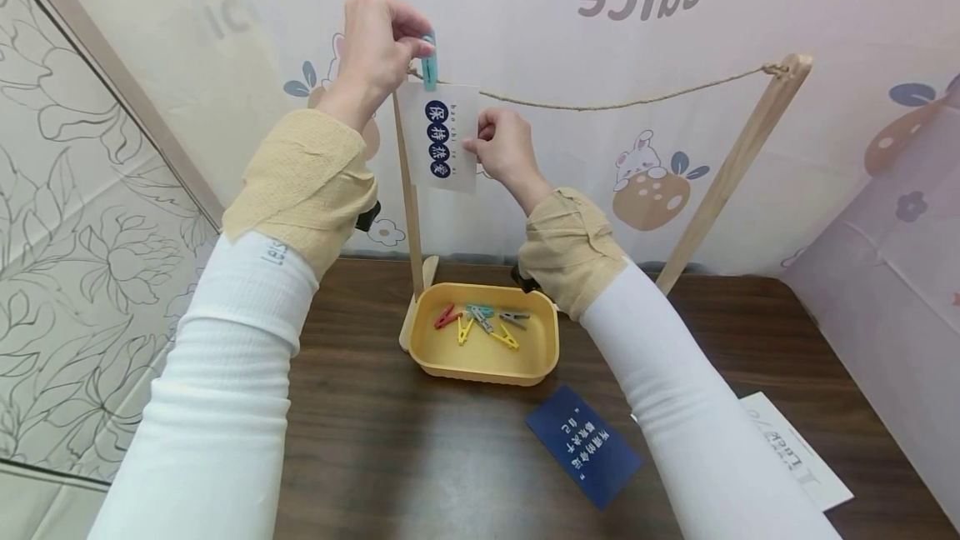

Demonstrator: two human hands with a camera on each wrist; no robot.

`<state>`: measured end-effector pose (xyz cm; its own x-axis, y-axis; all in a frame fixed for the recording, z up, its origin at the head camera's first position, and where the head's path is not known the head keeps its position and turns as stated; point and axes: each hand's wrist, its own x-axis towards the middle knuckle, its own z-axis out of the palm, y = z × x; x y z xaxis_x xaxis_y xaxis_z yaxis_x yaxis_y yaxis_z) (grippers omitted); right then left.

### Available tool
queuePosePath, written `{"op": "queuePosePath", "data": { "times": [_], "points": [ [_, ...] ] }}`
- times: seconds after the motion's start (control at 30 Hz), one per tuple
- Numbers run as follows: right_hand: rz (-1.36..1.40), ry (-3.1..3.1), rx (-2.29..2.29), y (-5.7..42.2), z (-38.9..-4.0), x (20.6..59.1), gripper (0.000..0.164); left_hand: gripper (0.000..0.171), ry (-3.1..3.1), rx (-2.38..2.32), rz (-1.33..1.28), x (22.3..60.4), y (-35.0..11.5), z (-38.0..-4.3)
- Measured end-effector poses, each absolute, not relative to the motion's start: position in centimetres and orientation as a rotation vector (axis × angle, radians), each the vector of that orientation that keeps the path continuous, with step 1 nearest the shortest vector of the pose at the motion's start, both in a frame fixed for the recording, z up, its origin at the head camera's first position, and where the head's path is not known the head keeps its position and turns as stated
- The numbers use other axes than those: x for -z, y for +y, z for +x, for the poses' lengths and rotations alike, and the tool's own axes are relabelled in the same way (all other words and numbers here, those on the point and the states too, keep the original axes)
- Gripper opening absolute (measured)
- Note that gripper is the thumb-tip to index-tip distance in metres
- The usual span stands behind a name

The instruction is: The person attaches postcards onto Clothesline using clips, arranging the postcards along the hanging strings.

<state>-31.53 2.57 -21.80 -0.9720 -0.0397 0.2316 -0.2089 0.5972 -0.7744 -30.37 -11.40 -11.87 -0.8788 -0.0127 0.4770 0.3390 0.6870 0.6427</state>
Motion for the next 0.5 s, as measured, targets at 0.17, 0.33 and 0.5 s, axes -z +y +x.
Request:
{"op": "queuePosePath", "data": {
  "times": [0.17,0.33,0.5],
  "points": [
    [0.217,-2.637,-1.286,2.50,-31.53,21.67,0.014,0.020,-2.461,1.049,-0.254,12.06,-11.53,-30.47],
    [0.222,-2.636,-1.296,2.33,-31.45,21.58,0.014,0.021,-2.475,1.053,-0.260,12.23,-11.60,-30.44],
    [0.220,-2.636,-1.297,2.29,-31.44,21.51,0.014,0.019,-2.497,1.047,-0.266,12.39,-11.57,-30.44]
  ]
}}
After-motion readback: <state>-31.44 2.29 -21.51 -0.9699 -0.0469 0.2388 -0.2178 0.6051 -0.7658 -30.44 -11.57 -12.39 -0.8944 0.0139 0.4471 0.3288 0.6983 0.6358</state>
